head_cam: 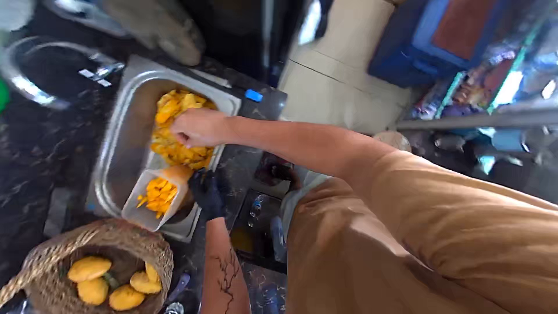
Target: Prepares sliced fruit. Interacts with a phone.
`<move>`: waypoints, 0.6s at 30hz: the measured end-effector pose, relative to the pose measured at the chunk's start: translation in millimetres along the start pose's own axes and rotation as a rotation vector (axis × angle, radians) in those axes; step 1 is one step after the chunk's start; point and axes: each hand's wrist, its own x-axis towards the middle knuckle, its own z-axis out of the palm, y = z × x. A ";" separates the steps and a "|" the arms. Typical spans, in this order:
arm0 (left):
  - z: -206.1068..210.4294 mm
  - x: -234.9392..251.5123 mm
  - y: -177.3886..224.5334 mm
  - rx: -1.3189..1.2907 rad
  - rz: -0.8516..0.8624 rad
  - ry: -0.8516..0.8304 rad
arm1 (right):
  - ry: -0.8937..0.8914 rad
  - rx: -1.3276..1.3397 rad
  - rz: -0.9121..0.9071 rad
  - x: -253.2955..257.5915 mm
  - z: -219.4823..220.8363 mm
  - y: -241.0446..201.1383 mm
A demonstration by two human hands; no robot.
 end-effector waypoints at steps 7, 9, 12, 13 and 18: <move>18.1 -1.4 3.6 0.133 0.145 0.054 | -0.162 1.196 0.216 -198.5 -10.0 -13.8; 20.7 -2.8 4.4 0.231 0.197 0.058 | -0.244 1.230 0.429 -233.6 52.0 18.7; 25.4 -2.0 7.6 0.312 0.211 0.038 | -0.056 0.734 0.712 -247.1 141.4 79.9; 25.9 -2.0 6.0 0.331 0.219 0.046 | 0.040 0.602 0.753 -241.9 156.3 93.0; 16.6 -8.8 7.1 0.426 0.169 0.048 | 0.196 0.124 0.688 -171.8 185.8 124.6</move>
